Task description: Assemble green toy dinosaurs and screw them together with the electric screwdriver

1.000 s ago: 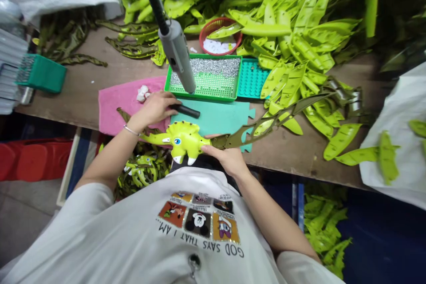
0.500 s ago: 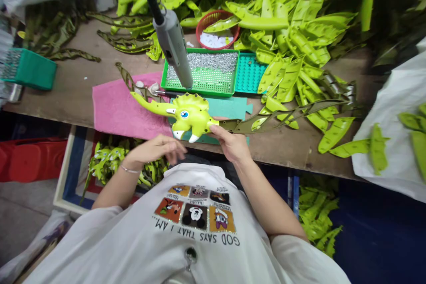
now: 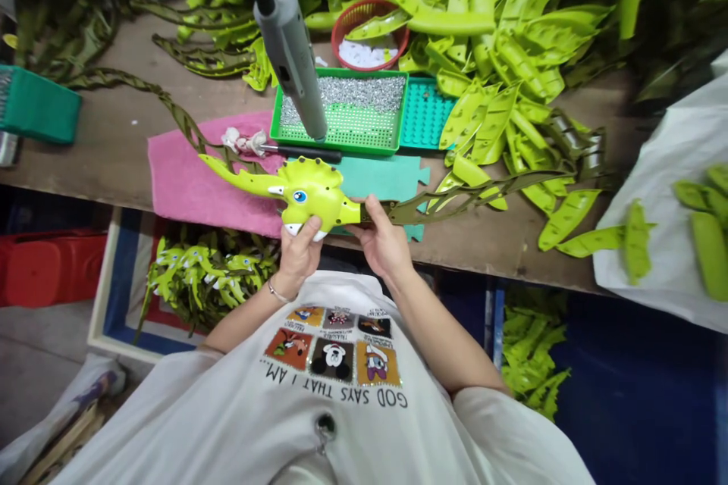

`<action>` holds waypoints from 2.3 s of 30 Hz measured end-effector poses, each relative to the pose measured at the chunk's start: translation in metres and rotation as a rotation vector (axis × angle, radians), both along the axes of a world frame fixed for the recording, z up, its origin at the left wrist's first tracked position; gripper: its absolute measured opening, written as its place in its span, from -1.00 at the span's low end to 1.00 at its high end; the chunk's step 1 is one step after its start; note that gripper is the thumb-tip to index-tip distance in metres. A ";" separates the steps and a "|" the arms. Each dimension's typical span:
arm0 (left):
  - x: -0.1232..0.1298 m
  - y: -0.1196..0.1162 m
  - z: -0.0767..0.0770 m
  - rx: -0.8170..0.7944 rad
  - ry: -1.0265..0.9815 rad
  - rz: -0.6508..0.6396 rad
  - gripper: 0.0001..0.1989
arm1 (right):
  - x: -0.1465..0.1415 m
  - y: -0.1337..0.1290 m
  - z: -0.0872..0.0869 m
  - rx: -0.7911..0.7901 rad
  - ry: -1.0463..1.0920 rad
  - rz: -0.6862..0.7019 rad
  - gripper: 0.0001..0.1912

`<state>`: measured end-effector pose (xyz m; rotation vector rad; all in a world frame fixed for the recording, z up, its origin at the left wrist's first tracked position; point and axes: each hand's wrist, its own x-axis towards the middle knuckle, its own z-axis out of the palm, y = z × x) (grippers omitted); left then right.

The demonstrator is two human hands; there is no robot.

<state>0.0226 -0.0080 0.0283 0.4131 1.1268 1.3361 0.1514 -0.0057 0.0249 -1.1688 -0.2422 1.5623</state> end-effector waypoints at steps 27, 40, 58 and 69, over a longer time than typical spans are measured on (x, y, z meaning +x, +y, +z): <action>-0.028 0.015 0.004 -0.165 -0.013 -0.077 -0.36 | 0.013 -0.001 0.009 0.173 -0.524 0.174 -0.61; -0.026 0.015 0.005 -0.170 -0.027 -0.037 -0.43 | 0.001 0.003 -0.006 0.056 -0.418 0.033 -0.50; -0.014 0.021 0.004 -0.224 0.036 -0.033 -0.45 | 0.008 0.003 0.003 -0.038 -0.144 0.134 -0.44; 0.001 0.007 -0.005 0.049 -0.025 -0.095 -0.44 | -0.015 0.015 0.023 0.100 -0.170 0.035 -0.69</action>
